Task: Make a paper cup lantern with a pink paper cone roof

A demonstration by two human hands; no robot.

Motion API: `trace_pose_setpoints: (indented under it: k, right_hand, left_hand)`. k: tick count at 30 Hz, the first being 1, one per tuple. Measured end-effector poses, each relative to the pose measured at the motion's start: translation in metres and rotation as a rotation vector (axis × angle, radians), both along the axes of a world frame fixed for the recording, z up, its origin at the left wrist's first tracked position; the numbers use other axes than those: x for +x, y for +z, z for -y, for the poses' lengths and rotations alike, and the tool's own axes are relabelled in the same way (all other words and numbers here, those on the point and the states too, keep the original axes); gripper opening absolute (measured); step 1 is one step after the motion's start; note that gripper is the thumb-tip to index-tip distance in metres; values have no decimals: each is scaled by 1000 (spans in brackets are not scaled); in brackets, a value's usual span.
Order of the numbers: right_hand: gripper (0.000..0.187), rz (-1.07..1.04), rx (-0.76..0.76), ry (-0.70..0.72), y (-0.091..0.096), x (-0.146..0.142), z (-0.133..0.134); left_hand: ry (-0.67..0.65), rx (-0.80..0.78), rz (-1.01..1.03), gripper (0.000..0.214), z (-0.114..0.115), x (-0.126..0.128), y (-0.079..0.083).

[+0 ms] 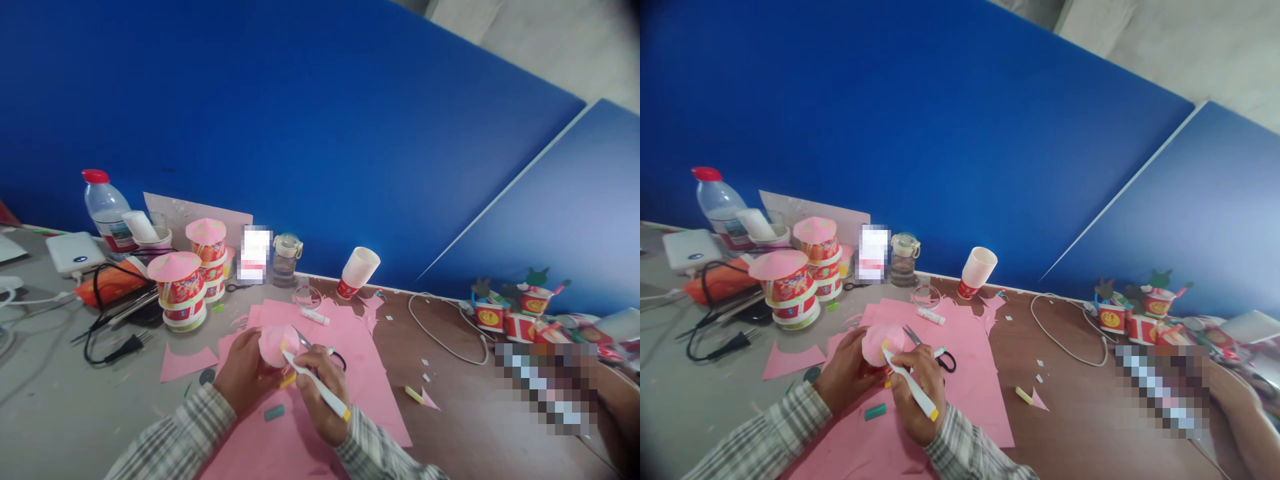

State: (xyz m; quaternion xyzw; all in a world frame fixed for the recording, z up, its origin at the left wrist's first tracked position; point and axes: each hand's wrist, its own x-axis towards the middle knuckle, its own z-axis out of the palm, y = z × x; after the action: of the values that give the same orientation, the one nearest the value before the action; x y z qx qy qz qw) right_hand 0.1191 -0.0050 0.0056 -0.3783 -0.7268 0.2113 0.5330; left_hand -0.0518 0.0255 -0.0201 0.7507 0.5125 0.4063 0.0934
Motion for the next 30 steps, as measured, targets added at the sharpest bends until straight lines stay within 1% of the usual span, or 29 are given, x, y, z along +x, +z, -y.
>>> trace_pose_setpoints:
  k: [9, 12, 16, 21, 30]
  right_hand:
    - [9, -7, 21, 1, 0, -1, 0]
    - [10, -11, 6, -11, 1, -1, 0]
    - [10, -6, 23, -9, 3, -2, 0]
    - [10, -16, -14, -36, -1, -2, -1]
    - [10, -11, -24, -25, -4, 0, 0]
  left_hand:
    - [-2, 2, -20, 48, 0, 0, 0]
    - [2, -7, -6, 49, 0, 0, 0]
    - [-14, -24, 12, 49, 0, 0, 0]
    - [4, -13, -2, 47, -1, 0, 0]
    - [-4, -5, -3, 44, 1, 1, 4]
